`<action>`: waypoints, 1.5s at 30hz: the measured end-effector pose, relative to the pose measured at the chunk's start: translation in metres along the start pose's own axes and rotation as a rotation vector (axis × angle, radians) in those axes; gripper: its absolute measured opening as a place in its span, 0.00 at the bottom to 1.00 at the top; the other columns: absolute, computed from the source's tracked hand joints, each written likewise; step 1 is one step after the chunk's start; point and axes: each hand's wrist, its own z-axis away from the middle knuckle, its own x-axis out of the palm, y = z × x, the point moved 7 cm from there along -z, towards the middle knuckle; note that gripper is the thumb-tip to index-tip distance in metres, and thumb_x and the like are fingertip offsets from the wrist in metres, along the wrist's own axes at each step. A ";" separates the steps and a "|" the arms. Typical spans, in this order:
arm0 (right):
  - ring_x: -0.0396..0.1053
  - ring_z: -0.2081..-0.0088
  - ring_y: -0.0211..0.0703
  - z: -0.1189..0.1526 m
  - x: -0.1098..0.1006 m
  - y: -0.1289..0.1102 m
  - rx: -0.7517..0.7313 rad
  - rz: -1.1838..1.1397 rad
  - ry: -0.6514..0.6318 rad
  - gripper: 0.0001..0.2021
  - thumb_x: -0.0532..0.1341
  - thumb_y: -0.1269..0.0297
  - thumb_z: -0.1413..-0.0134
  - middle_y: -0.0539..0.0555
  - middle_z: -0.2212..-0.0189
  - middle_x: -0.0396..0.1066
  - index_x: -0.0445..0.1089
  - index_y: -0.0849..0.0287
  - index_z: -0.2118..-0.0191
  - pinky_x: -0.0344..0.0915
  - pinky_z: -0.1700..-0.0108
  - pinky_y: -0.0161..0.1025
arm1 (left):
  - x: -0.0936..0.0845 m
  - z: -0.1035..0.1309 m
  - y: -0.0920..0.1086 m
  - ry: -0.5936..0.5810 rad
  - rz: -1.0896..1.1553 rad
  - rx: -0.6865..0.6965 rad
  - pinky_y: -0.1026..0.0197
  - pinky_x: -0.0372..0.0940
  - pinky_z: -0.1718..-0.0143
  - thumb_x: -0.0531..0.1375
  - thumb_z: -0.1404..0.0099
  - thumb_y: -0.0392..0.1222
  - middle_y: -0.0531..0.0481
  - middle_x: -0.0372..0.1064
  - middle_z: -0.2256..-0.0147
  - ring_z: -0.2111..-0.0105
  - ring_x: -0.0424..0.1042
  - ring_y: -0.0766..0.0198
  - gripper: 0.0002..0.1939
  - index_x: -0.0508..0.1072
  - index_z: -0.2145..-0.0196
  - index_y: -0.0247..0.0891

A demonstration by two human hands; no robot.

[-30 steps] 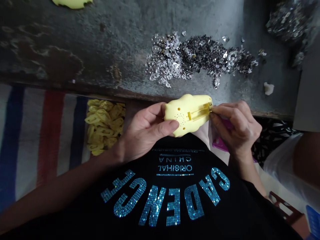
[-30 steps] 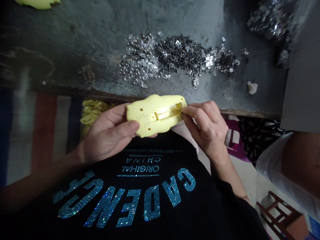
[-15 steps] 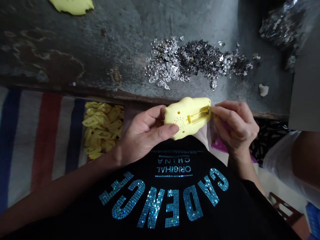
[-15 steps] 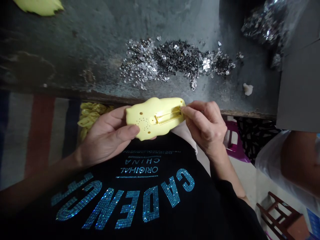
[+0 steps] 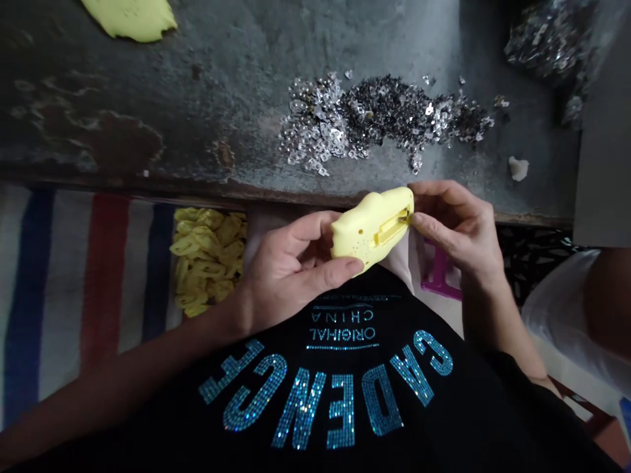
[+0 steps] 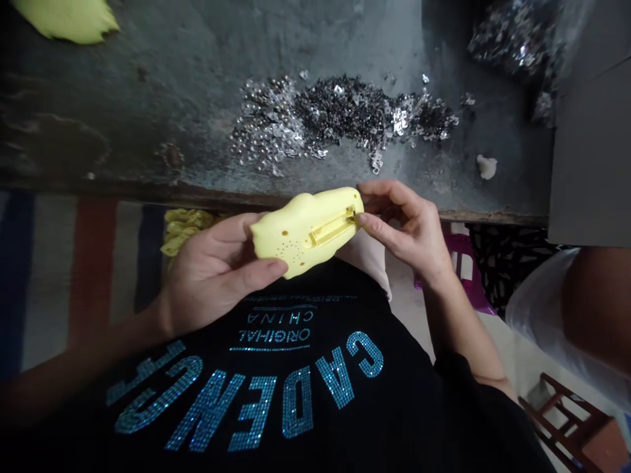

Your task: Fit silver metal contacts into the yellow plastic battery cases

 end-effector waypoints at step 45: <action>0.82 0.57 0.45 0.028 0.034 0.015 0.051 -0.245 0.117 0.20 0.82 0.48 0.39 0.50 0.56 0.86 0.84 0.48 0.46 0.81 0.52 0.43 | -0.012 -0.016 0.028 0.092 -0.297 0.388 0.64 0.67 0.72 0.67 0.17 0.53 0.56 0.74 0.71 0.74 0.72 0.67 0.15 0.79 0.60 0.42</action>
